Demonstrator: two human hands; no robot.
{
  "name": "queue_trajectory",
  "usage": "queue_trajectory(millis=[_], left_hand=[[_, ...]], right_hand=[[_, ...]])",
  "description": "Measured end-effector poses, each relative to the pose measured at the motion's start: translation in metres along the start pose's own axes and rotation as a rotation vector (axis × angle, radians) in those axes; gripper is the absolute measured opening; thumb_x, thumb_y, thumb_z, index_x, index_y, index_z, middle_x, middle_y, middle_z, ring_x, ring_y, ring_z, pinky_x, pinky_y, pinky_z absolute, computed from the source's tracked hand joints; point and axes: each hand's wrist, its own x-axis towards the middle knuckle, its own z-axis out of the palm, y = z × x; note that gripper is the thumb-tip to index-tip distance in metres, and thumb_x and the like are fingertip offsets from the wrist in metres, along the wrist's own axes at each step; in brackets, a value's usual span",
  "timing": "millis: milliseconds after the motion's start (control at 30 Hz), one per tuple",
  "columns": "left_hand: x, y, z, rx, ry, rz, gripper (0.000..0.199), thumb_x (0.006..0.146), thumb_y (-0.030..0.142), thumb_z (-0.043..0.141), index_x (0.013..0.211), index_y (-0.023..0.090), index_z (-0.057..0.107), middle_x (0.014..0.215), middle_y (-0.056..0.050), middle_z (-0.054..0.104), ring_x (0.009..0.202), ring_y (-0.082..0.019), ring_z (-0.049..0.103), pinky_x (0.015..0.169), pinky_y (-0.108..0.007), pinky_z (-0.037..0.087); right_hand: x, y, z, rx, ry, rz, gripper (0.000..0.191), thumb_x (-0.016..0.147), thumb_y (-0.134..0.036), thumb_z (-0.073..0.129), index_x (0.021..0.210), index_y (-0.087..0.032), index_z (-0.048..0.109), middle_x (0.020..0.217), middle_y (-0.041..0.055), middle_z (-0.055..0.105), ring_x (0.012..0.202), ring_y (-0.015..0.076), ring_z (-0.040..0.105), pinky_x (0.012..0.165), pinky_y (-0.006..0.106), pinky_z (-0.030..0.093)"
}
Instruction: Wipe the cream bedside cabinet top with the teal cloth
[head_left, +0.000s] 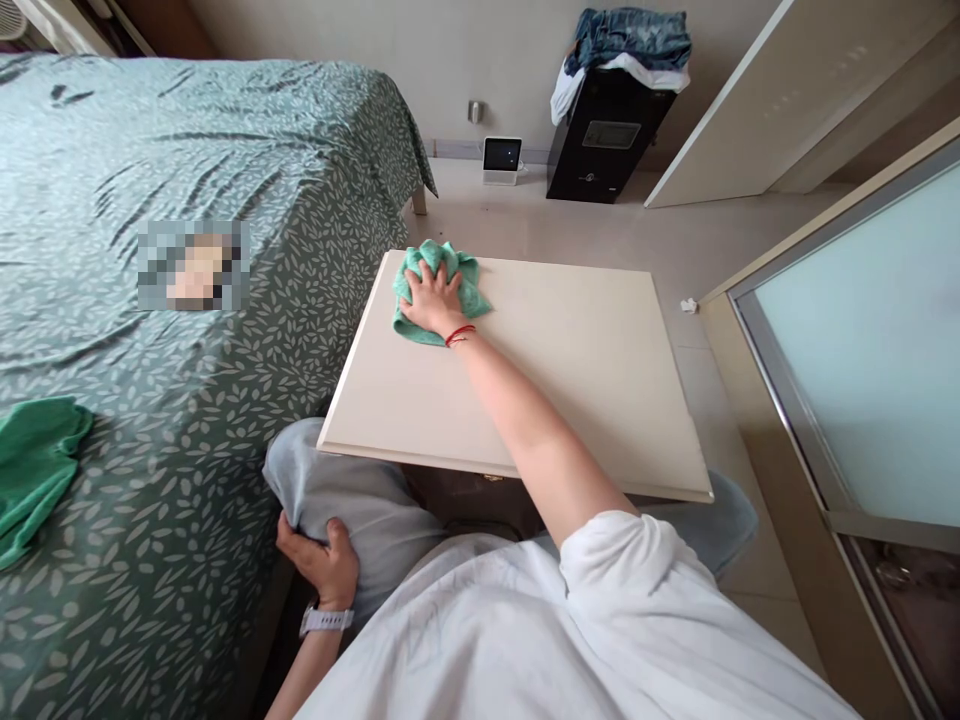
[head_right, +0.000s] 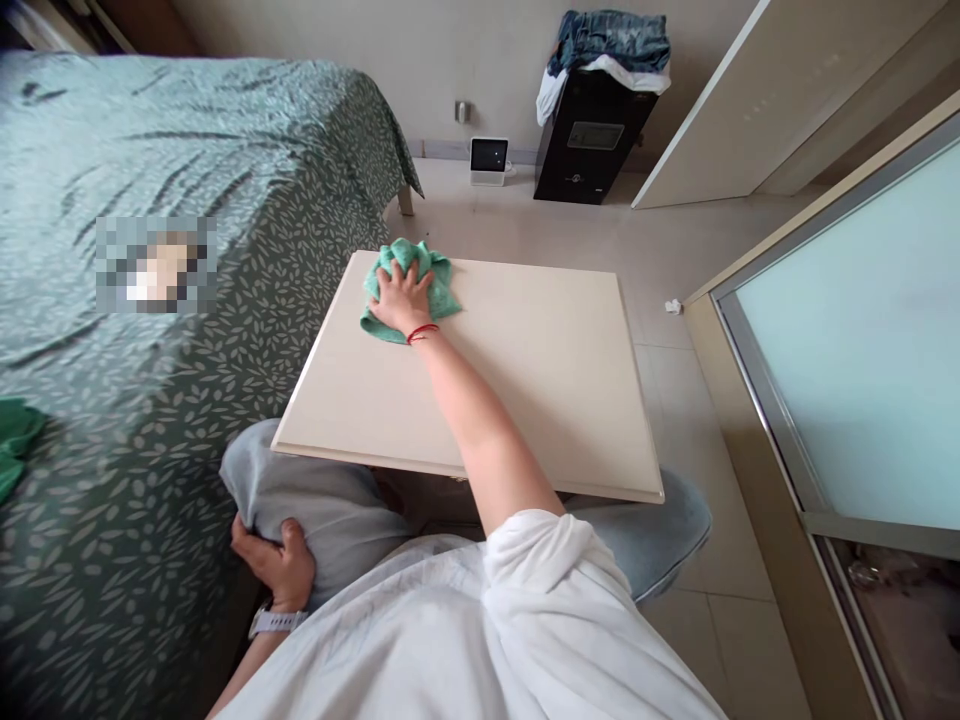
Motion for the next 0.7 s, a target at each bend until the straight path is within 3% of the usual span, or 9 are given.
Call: queue_trajectory(millis=[167, 333, 400, 467, 700], left_hand=[[0.001, 0.003, 0.000, -0.007, 0.004, 0.020, 0.100, 0.086, 0.058, 0.070, 0.167, 0.004, 0.047, 0.167, -0.038, 0.052, 0.168, -0.055, 0.048, 0.145, -0.076, 0.035], [0.002, 0.006, 0.001, -0.007, -0.006, 0.023, 0.102, 0.086, 0.058, 0.069, 0.167, 0.001, 0.046, 0.166, -0.039, 0.052, 0.167, -0.055, 0.048, 0.145, -0.077, 0.035], [0.003, 0.007, 0.002, -0.007, -0.006, 0.009, 0.104, 0.085, 0.058, 0.069, 0.168, 0.000, 0.045, 0.167, -0.039, 0.052, 0.167, -0.055, 0.047, 0.145, -0.076, 0.035], [0.004, 0.009, 0.002, -0.003, -0.010, 0.003, 0.108, 0.085, 0.058, 0.069, 0.169, -0.004, 0.044, 0.167, -0.041, 0.051, 0.168, -0.055, 0.046, 0.146, -0.075, 0.035], [0.005, 0.013, 0.003, -0.015, -0.013, 0.011, 0.106, 0.086, 0.058, 0.069, 0.169, -0.003, 0.045, 0.170, -0.041, 0.050, 0.169, -0.054, 0.046, 0.146, -0.073, 0.034]], right_hand=[[-0.014, -0.039, -0.001, -0.010, -0.139, -0.155, 0.079, 0.120, -0.037, 0.055, 0.194, -0.012, 0.046, 0.209, 0.0230, 0.023, 0.191, 0.0577, 0.019, 0.149, 0.087, 0.016], [-0.044, -0.027, -0.002, 0.002, -0.224, -0.418, 0.078, 0.118, -0.036, 0.062, 0.193, -0.019, 0.052, 0.209, 0.0164, 0.030, 0.189, 0.0551, 0.024, 0.151, 0.081, 0.015], [-0.056, -0.008, -0.007, -0.010, -0.233, -0.438, 0.077, 0.117, -0.036, 0.064, 0.193, -0.021, 0.054, 0.208, 0.0145, 0.032, 0.188, 0.0540, 0.028, 0.152, 0.079, 0.016], [-0.066, 0.019, -0.014, -0.029, -0.222, -0.366, 0.078, 0.118, -0.037, 0.063, 0.194, -0.022, 0.052, 0.208, 0.0142, 0.032, 0.188, 0.0536, 0.029, 0.152, 0.078, 0.018], [-0.121, 0.148, -0.051, -0.096, -0.052, 0.134, 0.080, 0.118, -0.043, 0.050, 0.194, -0.020, 0.050, 0.206, 0.0196, 0.035, 0.182, 0.0551, 0.039, 0.146, 0.082, 0.029]])
